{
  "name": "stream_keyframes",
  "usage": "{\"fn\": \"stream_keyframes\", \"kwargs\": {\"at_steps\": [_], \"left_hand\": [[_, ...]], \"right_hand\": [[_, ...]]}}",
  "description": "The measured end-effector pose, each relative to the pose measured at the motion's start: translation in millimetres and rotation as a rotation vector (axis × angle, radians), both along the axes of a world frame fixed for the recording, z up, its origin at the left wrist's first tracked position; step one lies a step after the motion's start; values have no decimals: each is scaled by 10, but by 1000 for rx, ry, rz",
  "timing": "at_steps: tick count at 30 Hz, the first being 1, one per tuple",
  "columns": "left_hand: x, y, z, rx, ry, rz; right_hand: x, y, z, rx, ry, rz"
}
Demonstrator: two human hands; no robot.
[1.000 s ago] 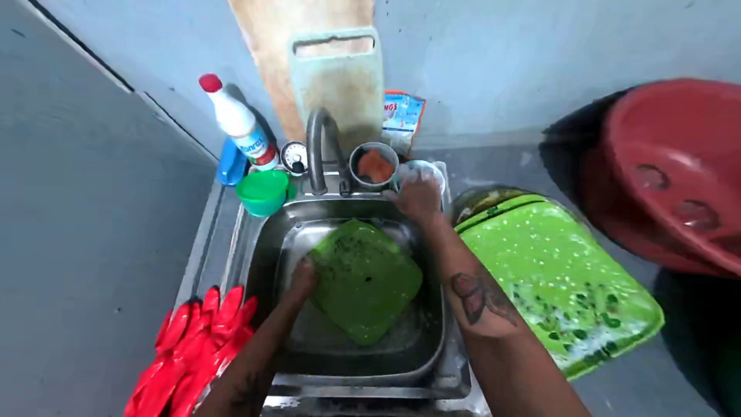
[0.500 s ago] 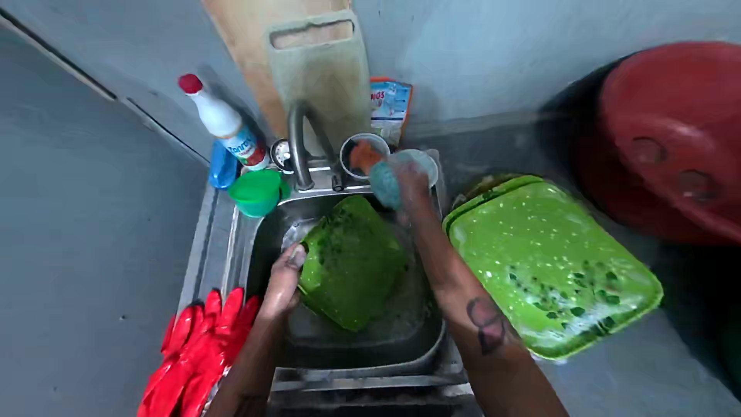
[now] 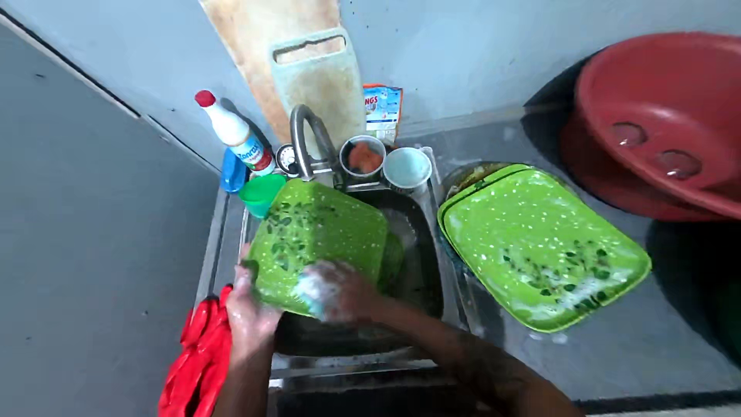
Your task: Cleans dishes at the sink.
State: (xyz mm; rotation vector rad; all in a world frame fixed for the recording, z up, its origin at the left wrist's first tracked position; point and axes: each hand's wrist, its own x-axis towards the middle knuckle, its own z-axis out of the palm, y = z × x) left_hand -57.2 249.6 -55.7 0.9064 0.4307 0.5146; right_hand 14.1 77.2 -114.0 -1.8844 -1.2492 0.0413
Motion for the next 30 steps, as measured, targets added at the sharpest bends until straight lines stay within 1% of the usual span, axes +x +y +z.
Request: {"fn": "stream_keyframes", "kwargs": {"at_steps": [1, 3, 4, 5, 6, 7, 9, 11, 12, 13, 14, 15, 17, 18, 19, 20, 22, 23, 25, 27, 28, 29, 30], "left_hand": [[-50, 10, 51, -25, 44, 29], [-132, -52, 89, -83, 74, 10], [-147, -120, 69, -105, 54, -42], [-142, -197, 35, -111, 35, -119], [-123, -256, -9, -119, 9, -202], [-81, -304, -49, -151, -5, -254], [27, -356, -81, -152, 2, -250], [87, -284, -72, -78, 14, -169], [83, -217, -50, -47, 28, -100], [56, -136, -26, -45, 45, -37], [23, -68, 1, -52, 61, 12], [-12, -28, 20, -62, 66, 32], [-79, -48, 19, -80, 54, -12], [-82, -116, 20, -97, 53, -53], [-62, -193, 16, -103, 56, -111], [-24, -263, 5, -108, 51, -167], [61, -344, -44, -105, 43, -243], [99, -355, -57, -88, 46, -248], [149, -287, -66, -33, 36, -188], [107, -110, -47, 14, 12, -110], [63, -21, -18, 4, 7, -68], [21, 28, 29, -17, 22, -26], [-21, 37, 76, -33, 47, 2]], "right_hand": [[176, -116, -28, -98, -6, -65], [552, -140, 57, -308, 103, -256], [699, -62, 100, -305, 118, -350], [779, 52, 130, -249, 96, -430], [771, 183, 183, -179, 80, -467], [678, 303, 249, -101, 74, -454], [315, 387, 295, -22, 89, -259], [-28, 272, 184, -6, 25, -82], [-106, 140, 113, -19, -18, -33], [-87, -40, 66, -68, -14, 6], [27, -216, 45, -158, 9, 2], [199, -350, 24, -233, 23, -60], [590, -417, -9, -335, 71, -258], [737, -351, -31, -340, 67, -357], [822, -245, -7, -317, 77, -413], [838, -97, 48, -246, 71, -443], [641, 208, 231, -119, 103, -391], [458, 313, 258, -62, 109, -311], [86, 320, 206, 30, 85, -102], [-79, 92, 26, -20, 9, 41], [-24, -77, -59, -60, -28, 46], [122, -237, -81, -130, -14, 12], [314, -344, -43, -225, 33, -65]]}}
